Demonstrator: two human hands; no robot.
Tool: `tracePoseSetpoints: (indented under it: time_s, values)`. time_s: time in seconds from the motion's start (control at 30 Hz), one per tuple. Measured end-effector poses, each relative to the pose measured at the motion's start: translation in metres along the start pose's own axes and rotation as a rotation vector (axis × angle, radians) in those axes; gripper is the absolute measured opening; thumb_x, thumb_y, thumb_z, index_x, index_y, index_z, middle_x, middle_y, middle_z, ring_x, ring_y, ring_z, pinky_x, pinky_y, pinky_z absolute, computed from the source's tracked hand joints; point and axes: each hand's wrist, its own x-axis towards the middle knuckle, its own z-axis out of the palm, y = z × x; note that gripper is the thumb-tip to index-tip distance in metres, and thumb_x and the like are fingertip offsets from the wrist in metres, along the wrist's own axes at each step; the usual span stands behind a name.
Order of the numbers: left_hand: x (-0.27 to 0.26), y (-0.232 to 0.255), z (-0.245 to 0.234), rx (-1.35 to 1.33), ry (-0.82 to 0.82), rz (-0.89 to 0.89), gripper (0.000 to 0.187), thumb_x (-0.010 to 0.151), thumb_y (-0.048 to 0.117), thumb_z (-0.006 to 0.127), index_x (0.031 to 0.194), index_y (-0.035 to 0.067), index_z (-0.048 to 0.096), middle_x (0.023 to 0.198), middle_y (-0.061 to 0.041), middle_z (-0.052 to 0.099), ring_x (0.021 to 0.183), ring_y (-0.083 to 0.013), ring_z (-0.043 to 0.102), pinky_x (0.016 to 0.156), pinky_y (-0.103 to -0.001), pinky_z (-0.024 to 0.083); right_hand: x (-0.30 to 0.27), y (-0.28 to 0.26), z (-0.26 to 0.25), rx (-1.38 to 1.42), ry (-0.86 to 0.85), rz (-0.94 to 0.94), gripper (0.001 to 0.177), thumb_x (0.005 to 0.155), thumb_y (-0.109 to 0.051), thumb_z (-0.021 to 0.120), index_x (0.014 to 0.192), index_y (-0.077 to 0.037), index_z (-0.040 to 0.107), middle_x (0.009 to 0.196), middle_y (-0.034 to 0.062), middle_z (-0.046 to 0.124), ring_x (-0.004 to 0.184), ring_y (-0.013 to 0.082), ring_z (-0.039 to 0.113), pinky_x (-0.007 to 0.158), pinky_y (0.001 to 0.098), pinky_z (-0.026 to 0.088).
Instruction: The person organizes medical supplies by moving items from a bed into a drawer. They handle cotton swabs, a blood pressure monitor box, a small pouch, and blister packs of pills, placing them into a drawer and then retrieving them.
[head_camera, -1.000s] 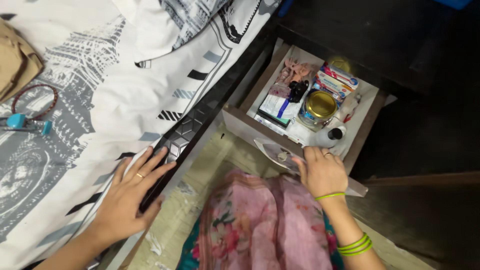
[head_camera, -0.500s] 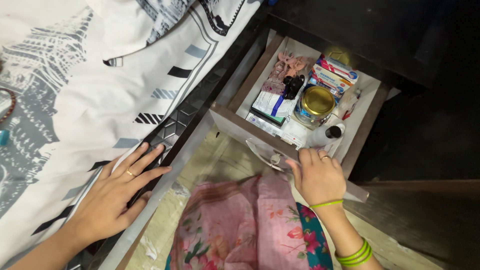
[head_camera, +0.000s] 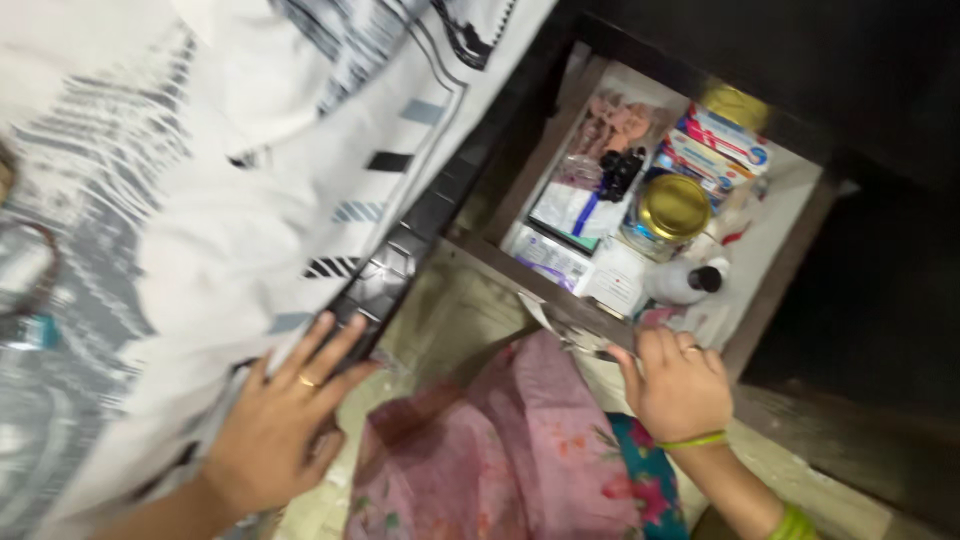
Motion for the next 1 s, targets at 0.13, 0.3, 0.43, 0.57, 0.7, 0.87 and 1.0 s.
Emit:
tracePoseSetpoints:
  time_s: [0.13,0.3,0.43,0.57,0.7,0.87,1.0]
  values:
    - [0.000,-0.002,-0.007,-0.054,-0.178,-0.074,0.088,0.069,0.020,0.067,0.153,0.017,0.038,0.170,-0.010,0.018,0.156,-0.0373,0.018,0.094,-0.065,0.035,-0.012,-0.001,-0.012,0.117,-0.125,0.053,0.032,0.090,-0.037,0.068,0.102,-0.007,0.068,0.090,0.0088,0.069,0.084,0.0294,0.065,0.073,0.0418,0.047]
    - [-0.006,-0.010,-0.001,-0.143,-0.099,-0.078,0.099,0.071,0.029,0.066,0.156,0.004,0.022,0.166,-0.018,0.017,0.147,-0.0380,0.028,0.101,-0.060,0.037,-0.002,-0.001,-0.009,0.210,-0.101,0.052,0.032,0.091,-0.032,0.068,0.109,-0.006,0.066,0.097,0.0104,0.071,0.087,0.0310,0.066,0.078,0.0442,0.048]
    - [-0.008,-0.010,0.000,-0.152,-0.106,-0.161,0.099,0.072,0.028,0.063,0.156,-0.001,0.018,0.165,-0.020,0.017,0.143,-0.0377,0.033,0.104,-0.055,0.037,-0.003,0.001,-0.005,0.274,-0.152,0.092,0.034,0.091,-0.031,0.068,0.113,-0.004,0.066,0.097,0.0137,0.071,0.088,0.0331,0.067,0.080,0.0440,0.050]
    - [-0.010,-0.013,-0.002,-0.226,-0.129,-0.156,0.095,0.074,0.026,0.061,0.157,0.004,0.021,0.167,-0.016,0.019,0.146,-0.0353,0.034,0.108,-0.055,0.037,-0.002,-0.001,-0.008,0.212,-0.234,0.092,0.035,0.091,-0.031,0.068,0.114,-0.005,0.066,0.095,0.0143,0.071,0.089,0.0331,0.067,0.084,0.0444,0.051]
    - [-0.009,-0.014,-0.006,-0.323,-0.167,-0.187,0.093,0.077,0.026,0.062,0.159,0.009,0.021,0.169,-0.011,0.018,0.148,-0.0344,0.033,0.112,-0.056,0.034,-0.004,0.000,-0.012,0.236,-0.233,0.088,0.037,0.093,-0.031,0.065,0.118,-0.004,0.064,0.099,0.0150,0.071,0.093,0.0334,0.068,0.086,0.0454,0.050]
    - [-0.010,-0.014,-0.009,-0.390,-0.241,-0.213,0.097,0.078,0.028,0.064,0.161,0.012,0.018,0.170,-0.007,0.016,0.149,-0.0342,0.030,0.116,-0.055,0.031,-0.005,0.003,-0.003,0.160,-0.425,0.143,0.040,0.094,-0.037,0.061,0.119,-0.006,0.063,0.106,0.0124,0.071,0.099,0.0318,0.067,0.089,0.0464,0.049]
    - [-0.007,-0.016,-0.010,-0.391,-0.284,-0.242,0.098,0.076,0.031,0.066,0.160,0.014,0.018,0.169,-0.006,0.016,0.150,-0.0326,0.030,0.116,-0.054,0.030,-0.009,0.005,-0.001,0.135,-0.446,0.109,0.038,0.096,-0.038,0.060,0.119,-0.008,0.063,0.114,0.0103,0.069,0.108,0.0305,0.064,0.092,0.0467,0.047]
